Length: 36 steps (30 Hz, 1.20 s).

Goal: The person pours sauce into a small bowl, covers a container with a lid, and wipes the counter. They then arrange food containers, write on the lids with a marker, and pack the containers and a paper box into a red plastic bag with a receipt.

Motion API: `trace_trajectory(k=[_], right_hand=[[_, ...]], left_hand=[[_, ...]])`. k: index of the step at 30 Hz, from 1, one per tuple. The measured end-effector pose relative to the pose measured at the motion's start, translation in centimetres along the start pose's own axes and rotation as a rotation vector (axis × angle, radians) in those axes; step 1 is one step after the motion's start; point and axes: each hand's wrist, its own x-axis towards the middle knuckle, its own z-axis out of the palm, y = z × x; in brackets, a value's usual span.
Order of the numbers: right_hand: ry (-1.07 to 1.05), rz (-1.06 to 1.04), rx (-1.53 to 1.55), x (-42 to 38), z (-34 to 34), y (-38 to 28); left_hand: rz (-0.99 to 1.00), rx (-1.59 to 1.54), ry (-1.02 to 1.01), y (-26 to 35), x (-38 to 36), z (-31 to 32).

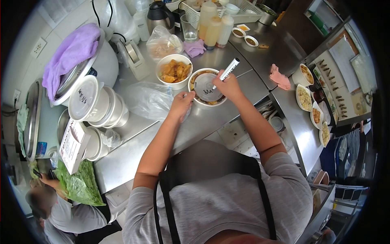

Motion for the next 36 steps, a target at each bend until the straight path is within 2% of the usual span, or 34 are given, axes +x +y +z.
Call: trace_trajectory(k=[4, 7, 10, 13, 19, 25, 28, 29, 32, 34, 36], right_hand=[[0.058, -0.076, -0.085, -0.3, 0.2, -0.5], [-0.041, -0.018, -0.026, -0.3, -0.3, -0.3], [-0.037, 0.021, -0.035, -0.3, -0.4, -0.9], [-0.013, -0.062, -0.04, -0.2, -0.2, -0.4], [-0.024, -0.078, -0.136, 0.0, -0.8, -0.1], [0.004, -0.017, 0.062, 0.5, -1.0, 0.0], [0.026, -0.099, -0.134, -0.2, -0.3, -0.4], [0.03, -0.074, -0.07, -0.2, -0.4, -0.8], [0.027, 0.03, 0.163, -0.1, -0.4, -3.2], [-0.001, 0.141, 0.364, -1.2, 0.5, -5.6], [-0.116, -0.023, 0.361, -2.1, 2.5, -6.5]], left_hand=[[-0.018, -0.007, -0.005, -0.1, 0.1, -0.1], [-0.013, 0.011, -0.005, -0.1, 0.0, -0.1], [0.003, 0.019, -0.012, -0.3, 0.3, -0.2], [0.002, 0.019, -0.015, -0.4, 0.3, -0.3], [0.016, 0.032, -0.004, -0.5, 0.3, -0.2], [-0.001, 0.051, -0.004, -0.6, 0.4, -0.4], [0.008, 0.025, -0.018, -0.4, 0.3, -0.3], [0.02, 0.012, -0.021, -0.4, 0.2, -0.3], [0.386, 0.507, 0.237, -1.3, 0.5, -0.9], [0.461, 0.543, 0.187, 0.4, -1.6, -0.3], [0.506, 0.559, 0.159, 2.0, -3.3, 0.1]])
